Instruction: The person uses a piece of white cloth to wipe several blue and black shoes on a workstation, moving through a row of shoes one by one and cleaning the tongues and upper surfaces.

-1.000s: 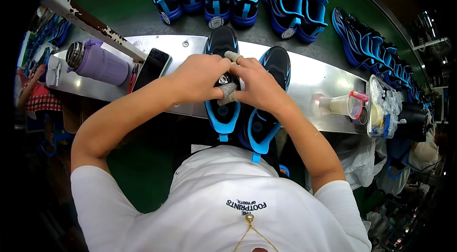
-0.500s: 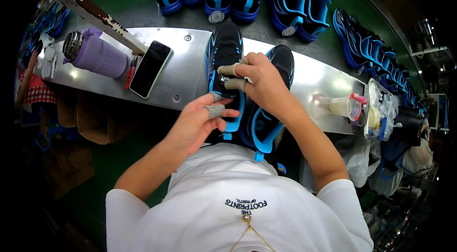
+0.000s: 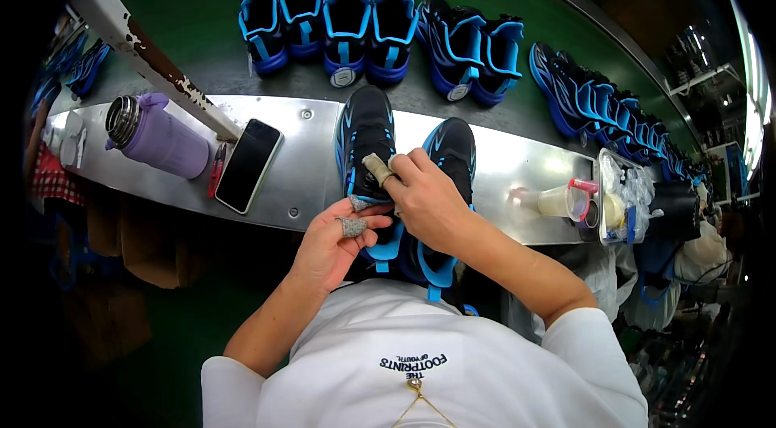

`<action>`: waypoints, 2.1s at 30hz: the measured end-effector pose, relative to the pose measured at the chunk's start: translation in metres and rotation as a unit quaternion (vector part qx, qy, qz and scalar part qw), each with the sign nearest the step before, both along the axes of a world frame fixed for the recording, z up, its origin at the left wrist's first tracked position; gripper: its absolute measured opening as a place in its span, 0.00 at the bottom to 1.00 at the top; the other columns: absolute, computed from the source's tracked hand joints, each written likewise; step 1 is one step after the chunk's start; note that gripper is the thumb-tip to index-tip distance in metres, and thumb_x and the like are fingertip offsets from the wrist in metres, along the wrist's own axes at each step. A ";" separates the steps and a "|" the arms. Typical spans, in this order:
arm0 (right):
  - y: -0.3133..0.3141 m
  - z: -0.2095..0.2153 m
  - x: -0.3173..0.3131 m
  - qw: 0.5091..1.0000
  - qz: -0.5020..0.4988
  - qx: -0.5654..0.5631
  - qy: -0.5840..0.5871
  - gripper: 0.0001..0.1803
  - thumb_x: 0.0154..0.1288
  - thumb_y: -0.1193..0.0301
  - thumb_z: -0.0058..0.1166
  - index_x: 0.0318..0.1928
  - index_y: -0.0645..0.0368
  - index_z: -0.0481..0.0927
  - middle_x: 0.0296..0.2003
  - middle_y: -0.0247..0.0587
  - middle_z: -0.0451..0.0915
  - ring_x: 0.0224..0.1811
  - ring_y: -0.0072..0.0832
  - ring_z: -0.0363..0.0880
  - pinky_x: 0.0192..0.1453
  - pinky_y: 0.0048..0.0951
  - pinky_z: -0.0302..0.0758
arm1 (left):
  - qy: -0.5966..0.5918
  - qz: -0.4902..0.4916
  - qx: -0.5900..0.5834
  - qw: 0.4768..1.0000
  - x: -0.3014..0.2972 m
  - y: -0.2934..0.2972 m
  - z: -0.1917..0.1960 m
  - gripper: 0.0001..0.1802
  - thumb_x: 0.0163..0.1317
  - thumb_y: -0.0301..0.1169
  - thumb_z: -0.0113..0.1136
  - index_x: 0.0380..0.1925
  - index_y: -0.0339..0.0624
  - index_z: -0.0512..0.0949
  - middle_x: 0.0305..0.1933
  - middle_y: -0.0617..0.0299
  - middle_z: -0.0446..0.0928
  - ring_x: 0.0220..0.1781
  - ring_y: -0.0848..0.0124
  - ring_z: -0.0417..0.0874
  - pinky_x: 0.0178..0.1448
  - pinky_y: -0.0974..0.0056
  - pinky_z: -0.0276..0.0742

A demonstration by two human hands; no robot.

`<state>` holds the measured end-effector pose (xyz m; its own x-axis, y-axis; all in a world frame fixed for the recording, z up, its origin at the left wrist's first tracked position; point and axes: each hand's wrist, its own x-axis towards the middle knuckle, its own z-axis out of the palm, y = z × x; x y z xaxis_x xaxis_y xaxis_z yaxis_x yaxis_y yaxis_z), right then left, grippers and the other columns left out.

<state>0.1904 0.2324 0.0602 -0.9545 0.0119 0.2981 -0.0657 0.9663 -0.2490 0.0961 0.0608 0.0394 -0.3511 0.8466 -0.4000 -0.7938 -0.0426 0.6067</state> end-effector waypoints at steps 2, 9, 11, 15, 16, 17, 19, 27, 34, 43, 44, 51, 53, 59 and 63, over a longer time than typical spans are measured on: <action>-0.004 -0.001 0.000 1.000 -0.001 0.003 0.003 0.21 0.49 0.77 0.58 0.46 0.72 0.80 0.40 0.43 0.71 0.42 0.38 0.69 0.47 0.30 0.72 | 0.000 -0.009 0.007 1.000 0.001 -0.001 -0.005 0.25 0.64 0.22 0.42 0.61 0.24 0.68 0.56 0.46 0.77 0.50 0.67 0.83 0.44 0.70 0.78; -0.009 -0.008 0.000 0.999 -0.025 -0.008 0.032 0.17 0.50 0.75 0.55 0.42 0.71 0.79 0.39 0.45 0.70 0.42 0.40 0.68 0.46 0.33 0.71 | 0.023 0.001 0.024 0.999 0.005 0.006 -0.012 0.25 0.63 0.23 0.42 0.60 0.26 0.69 0.55 0.50 0.77 0.50 0.69 0.82 0.41 0.71 0.74; -0.011 -0.002 0.004 0.998 -0.035 -0.059 0.006 0.25 0.50 0.78 0.56 0.52 0.70 0.79 0.42 0.45 0.72 0.44 0.42 0.70 0.50 0.35 0.72 | 0.018 -0.003 0.049 0.999 0.006 0.002 -0.014 0.24 0.65 0.22 0.42 0.60 0.25 0.69 0.56 0.47 0.77 0.49 0.68 0.83 0.42 0.70 0.76; 0.023 0.003 0.004 0.969 -0.006 -0.239 -0.063 0.37 0.51 0.88 0.46 0.63 0.52 0.78 0.38 0.45 0.72 0.43 0.39 0.73 0.48 0.33 0.73 | 0.008 -0.017 0.004 1.000 0.005 0.001 -0.001 0.20 0.69 0.22 0.39 0.57 0.23 0.69 0.60 0.39 0.73 0.45 0.66 0.83 0.46 0.67 0.80; 0.032 0.004 0.002 0.961 0.000 -0.267 -0.079 0.34 0.54 0.87 0.46 0.62 0.50 0.80 0.39 0.46 0.73 0.43 0.39 0.75 0.49 0.32 0.73 | 0.009 -0.016 0.004 1.000 0.005 0.002 0.000 0.20 0.69 0.22 0.39 0.57 0.23 0.69 0.60 0.39 0.73 0.45 0.66 0.83 0.46 0.67 0.80; 0.038 0.007 -0.007 0.955 -0.033 -0.281 -0.084 0.33 0.55 0.85 0.47 0.62 0.51 0.79 0.39 0.46 0.74 0.43 0.39 0.75 0.49 0.32 0.73 | 0.003 -0.008 -0.003 1.000 0.007 0.003 0.000 0.19 0.70 0.22 0.39 0.57 0.22 0.69 0.61 0.39 0.72 0.47 0.65 0.83 0.46 0.67 0.80; 0.047 0.007 -0.030 0.948 -0.074 -0.298 -0.085 0.31 0.56 0.84 0.47 0.61 0.51 0.79 0.40 0.46 0.75 0.43 0.39 0.76 0.49 0.31 0.73 | -0.001 -0.009 -0.011 1.000 0.008 0.004 0.000 0.19 0.70 0.22 0.39 0.57 0.22 0.68 0.62 0.39 0.72 0.48 0.64 0.83 0.46 0.67 0.81; -0.001 -0.043 -0.092 0.992 -0.037 -0.073 0.096 0.19 0.58 0.75 0.55 0.51 0.50 0.82 0.36 0.45 0.76 0.42 0.44 0.74 0.47 0.41 0.73 | 0.045 -0.012 -0.002 0.999 0.004 0.009 -0.002 0.24 0.67 0.25 0.49 0.62 0.26 0.69 0.61 0.46 0.74 0.52 0.65 0.83 0.45 0.70 0.79; 0.055 0.010 -0.112 0.988 -0.029 -0.142 -0.052 0.26 0.61 0.50 0.61 0.55 0.49 0.82 0.39 0.54 0.81 0.46 0.49 0.80 0.50 0.47 0.77 | 0.687 -0.142 -0.046 0.711 0.025 0.001 0.030 0.16 0.64 0.34 0.63 0.50 0.43 0.82 0.56 0.46 0.76 0.54 0.48 0.77 0.62 0.52 0.72; 0.095 -0.042 -0.251 0.960 -0.233 0.005 -0.155 0.43 0.41 0.32 0.67 0.53 0.45 0.83 0.42 0.41 0.85 0.51 0.41 0.82 0.52 0.41 0.74 | 0.747 -0.380 -0.132 0.530 0.040 0.043 0.007 0.17 0.63 0.45 0.56 0.43 0.49 0.85 0.38 0.36 0.74 0.32 0.45 0.81 0.39 0.47 0.80; 0.103 -0.048 -0.250 0.963 -0.241 0.013 -0.123 0.36 0.44 0.34 0.66 0.47 0.46 0.86 0.38 0.39 0.86 0.47 0.39 0.84 0.48 0.38 0.77 | 0.744 -0.373 -0.146 0.535 0.043 0.050 0.006 0.17 0.62 0.43 0.56 0.41 0.47 0.86 0.36 0.38 0.76 0.32 0.46 0.82 0.38 0.47 0.80; 0.170 -0.041 -0.170 0.973 -0.204 -0.025 -0.108 0.37 0.52 0.31 0.57 0.53 0.42 0.85 0.41 0.44 0.86 0.46 0.43 0.85 0.47 0.45 0.80 | 0.690 -0.374 -0.108 0.610 -0.025 0.058 0.029 0.20 0.68 0.43 0.49 0.30 0.39 0.83 0.29 0.43 0.80 0.34 0.45 0.83 0.39 0.49 0.78; 0.206 -0.032 -0.117 0.947 -0.274 -0.012 -0.165 0.39 0.54 0.30 0.55 0.58 0.40 0.82 0.43 0.44 0.86 0.48 0.43 0.84 0.46 0.45 0.80 | 0.617 -0.373 -0.078 0.689 -0.044 0.081 0.061 0.20 0.70 0.42 0.47 0.34 0.41 0.84 0.30 0.42 0.80 0.37 0.46 0.82 0.41 0.51 0.77; 0.270 -0.054 -0.026 0.927 -0.365 0.032 -0.082 0.34 0.52 0.37 0.63 0.53 0.44 0.84 0.36 0.46 0.85 0.43 0.44 0.84 0.42 0.43 0.79 | 0.683 -0.278 0.038 0.674 -0.126 0.103 0.079 0.16 0.67 0.29 0.52 0.53 0.42 0.79 0.43 0.44 0.82 0.44 0.46 0.83 0.47 0.55 0.80; 0.262 -0.063 -0.040 0.933 -0.348 0.069 -0.057 0.31 0.51 0.39 0.65 0.49 0.45 0.84 0.30 0.45 0.84 0.35 0.42 0.85 0.36 0.41 0.79 | 0.813 -0.195 -0.023 0.548 -0.168 0.151 0.085 0.05 0.61 0.23 0.51 0.35 0.36 0.75 0.36 0.42 0.78 0.40 0.42 0.79 0.44 0.48 0.77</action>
<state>0.1509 0.4939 -0.0024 -0.7554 0.6100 0.2392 0.6091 0.7883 -0.0866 -0.0718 0.2115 0.1240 -0.0709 0.9861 0.1499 0.8553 -0.0172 0.5178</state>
